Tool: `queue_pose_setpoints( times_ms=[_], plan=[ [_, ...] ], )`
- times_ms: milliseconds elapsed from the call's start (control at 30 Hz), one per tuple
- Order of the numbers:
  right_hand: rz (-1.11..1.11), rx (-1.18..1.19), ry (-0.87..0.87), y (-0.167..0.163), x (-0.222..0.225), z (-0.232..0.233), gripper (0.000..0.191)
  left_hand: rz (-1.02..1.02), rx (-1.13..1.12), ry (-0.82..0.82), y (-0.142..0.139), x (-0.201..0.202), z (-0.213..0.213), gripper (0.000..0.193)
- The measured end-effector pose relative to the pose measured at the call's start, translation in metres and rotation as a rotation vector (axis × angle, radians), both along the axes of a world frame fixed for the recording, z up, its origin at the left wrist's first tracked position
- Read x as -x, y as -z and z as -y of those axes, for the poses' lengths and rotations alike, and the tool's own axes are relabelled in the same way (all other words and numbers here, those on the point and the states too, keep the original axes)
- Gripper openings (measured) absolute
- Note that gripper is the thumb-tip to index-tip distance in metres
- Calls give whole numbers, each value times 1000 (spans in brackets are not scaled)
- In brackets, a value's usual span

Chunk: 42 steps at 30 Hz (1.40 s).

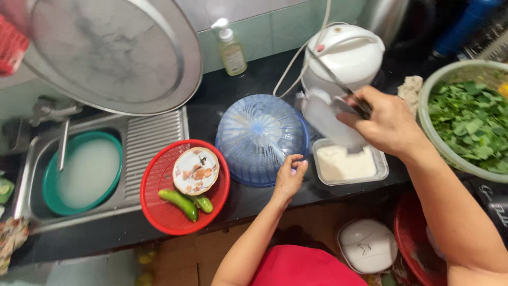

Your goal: The person unpacks vegetables from a plastic bag on the floor, washes a knife at the sink, and handles a container of tofu. They turn on the gas stove, cut an ingredient into a pot of water, and stir the boiling pot with chopsticks.

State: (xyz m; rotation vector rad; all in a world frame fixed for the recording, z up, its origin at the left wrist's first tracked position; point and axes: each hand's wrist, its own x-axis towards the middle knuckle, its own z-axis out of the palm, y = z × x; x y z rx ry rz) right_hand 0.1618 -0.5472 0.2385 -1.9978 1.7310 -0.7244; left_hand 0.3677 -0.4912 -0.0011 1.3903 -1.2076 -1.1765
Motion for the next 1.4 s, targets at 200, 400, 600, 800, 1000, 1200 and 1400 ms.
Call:
queue_pose_setpoints(
  times_ms=[200,400,600,800,1000,1200,1400],
  plan=[
    [-28,628,-454,33,-92,46,29,-239,-143,-87,-21,-39,-8,23],
    [-161,624,-729,137,-148,49,18,-229,-173,-199,-3,-57,-33,20],
    [-161,319,-675,152,-157,44,42,-227,-180,-296,6,-80,-60,19],
    [219,150,-771,140,-171,27,62,-242,-136,-412,-2,-115,-69,17],
    [286,63,-859,161,-237,-5,62,-303,142,-601,-23,-222,-51,15],
    [280,98,-980,178,-341,-49,55,-88,368,-649,-76,-356,-11,14],
    [127,282,-940,195,-443,-90,51,161,565,-646,-150,-471,45,10]
  ],
)
